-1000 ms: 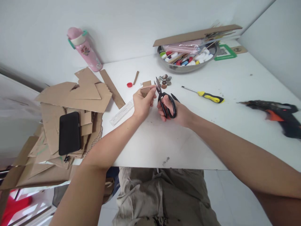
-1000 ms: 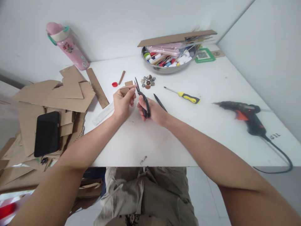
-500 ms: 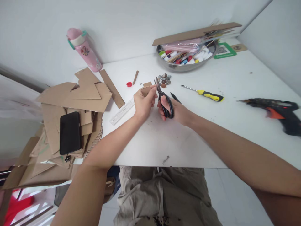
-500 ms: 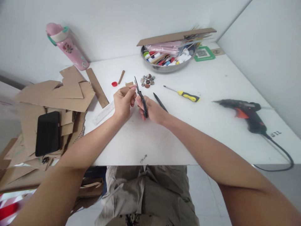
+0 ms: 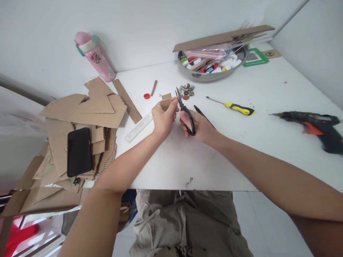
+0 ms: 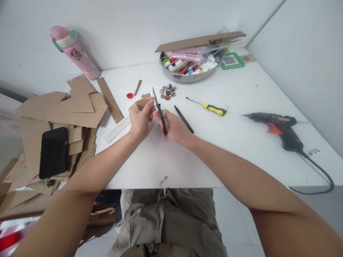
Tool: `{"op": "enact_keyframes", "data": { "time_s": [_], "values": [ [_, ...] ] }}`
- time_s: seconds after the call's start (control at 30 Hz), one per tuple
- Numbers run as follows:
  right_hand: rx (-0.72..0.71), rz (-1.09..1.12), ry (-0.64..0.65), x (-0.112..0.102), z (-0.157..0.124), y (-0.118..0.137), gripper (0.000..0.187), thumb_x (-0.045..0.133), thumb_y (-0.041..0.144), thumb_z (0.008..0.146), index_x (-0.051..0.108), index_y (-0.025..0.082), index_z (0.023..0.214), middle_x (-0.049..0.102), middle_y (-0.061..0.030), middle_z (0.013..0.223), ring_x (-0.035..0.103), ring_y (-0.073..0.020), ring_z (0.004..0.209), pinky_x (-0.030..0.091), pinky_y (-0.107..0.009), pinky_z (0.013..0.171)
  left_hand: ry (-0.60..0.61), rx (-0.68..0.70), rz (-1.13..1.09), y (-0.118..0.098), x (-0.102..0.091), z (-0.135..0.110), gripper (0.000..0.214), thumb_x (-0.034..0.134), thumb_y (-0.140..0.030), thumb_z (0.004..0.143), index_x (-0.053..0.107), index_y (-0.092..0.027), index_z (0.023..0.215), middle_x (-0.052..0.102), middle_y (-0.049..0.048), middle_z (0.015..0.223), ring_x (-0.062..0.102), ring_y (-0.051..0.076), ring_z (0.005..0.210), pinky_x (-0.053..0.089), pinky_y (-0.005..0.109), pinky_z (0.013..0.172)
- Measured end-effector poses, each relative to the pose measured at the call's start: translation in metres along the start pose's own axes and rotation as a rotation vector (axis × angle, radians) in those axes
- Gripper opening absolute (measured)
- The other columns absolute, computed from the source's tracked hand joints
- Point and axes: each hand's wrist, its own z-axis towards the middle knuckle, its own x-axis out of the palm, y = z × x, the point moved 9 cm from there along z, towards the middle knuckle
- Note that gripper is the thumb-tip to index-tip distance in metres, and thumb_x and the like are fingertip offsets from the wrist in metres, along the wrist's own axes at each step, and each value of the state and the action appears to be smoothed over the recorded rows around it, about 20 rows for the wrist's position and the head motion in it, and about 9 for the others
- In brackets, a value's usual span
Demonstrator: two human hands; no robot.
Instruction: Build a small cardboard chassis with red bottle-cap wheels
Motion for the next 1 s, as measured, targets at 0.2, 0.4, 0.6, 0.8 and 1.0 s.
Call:
{"op": "enact_keyframes", "data": {
  "time_s": [0.2, 0.4, 0.6, 0.8, 1.0],
  "values": [
    [-0.042, -0.154, 0.014, -0.006, 0.0, 0.012, 0.069, 0.064, 0.092, 0.094, 0.048, 0.028, 0.071, 0.051, 0.0029, 0.052, 0.052, -0.0164, 0.05, 0.038, -0.034, 0.054, -0.04, -0.057, -0.02, 0.003, -0.003, 0.002, 0.03, 0.088, -0.017, 0.092, 0.072, -0.021, 0.067, 0.062, -0.0064, 0.059, 0.048, 0.005, 0.043, 0.036, 0.02, 0.043],
    [-0.028, -0.63, -0.193, -0.087, 0.009, 0.012, 0.066, 0.087, 0.076, 0.086, 0.051, 0.027, 0.058, 0.047, -0.001, 0.054, 0.042, -0.0173, 0.055, 0.031, -0.035, 0.055, 0.036, -0.058, -0.073, 0.003, -0.006, 0.007, 0.013, 0.091, -0.02, 0.091, 0.08, -0.02, 0.085, 0.065, -0.0062, 0.062, 0.061, 0.007, 0.051, 0.042, 0.017, 0.046],
    [0.127, -0.87, -0.374, -0.143, 0.011, -0.014, 0.064, 0.104, 0.049, 0.073, 0.045, 0.03, 0.055, 0.031, 0.0009, 0.054, 0.036, -0.0197, 0.055, 0.029, -0.035, 0.056, 0.078, -0.16, -0.106, 0.015, -0.005, 0.007, 0.01, 0.084, -0.013, 0.095, 0.081, -0.02, 0.089, 0.07, -0.0056, 0.066, 0.069, 0.008, 0.058, 0.049, 0.018, 0.055],
    [-0.185, -0.557, -0.36, -0.085, -0.007, 0.027, 0.024, 0.082, 0.025, 0.091, 0.058, 0.028, 0.09, 0.069, -0.0045, 0.079, 0.069, -0.0273, 0.082, 0.049, -0.039, 0.075, 0.057, -0.168, -0.134, 0.018, 0.002, 0.003, 0.009, 0.088, -0.021, 0.094, 0.081, -0.022, 0.089, 0.082, -0.0008, 0.081, 0.082, 0.013, 0.082, 0.06, 0.02, 0.073],
    [-0.105, 0.094, -0.152, -0.018, 0.006, 0.005, 0.05, 0.089, 0.055, 0.085, 0.048, 0.03, 0.098, 0.071, 0.0035, 0.076, 0.068, -0.0189, 0.066, 0.052, -0.033, 0.062, 0.187, -0.139, -0.172, 0.02, 0.022, -0.007, 0.015, 0.093, -0.031, 0.092, 0.08, -0.023, 0.088, 0.076, -0.0036, 0.072, 0.067, 0.011, 0.057, 0.053, 0.022, 0.052]
  ]
}}
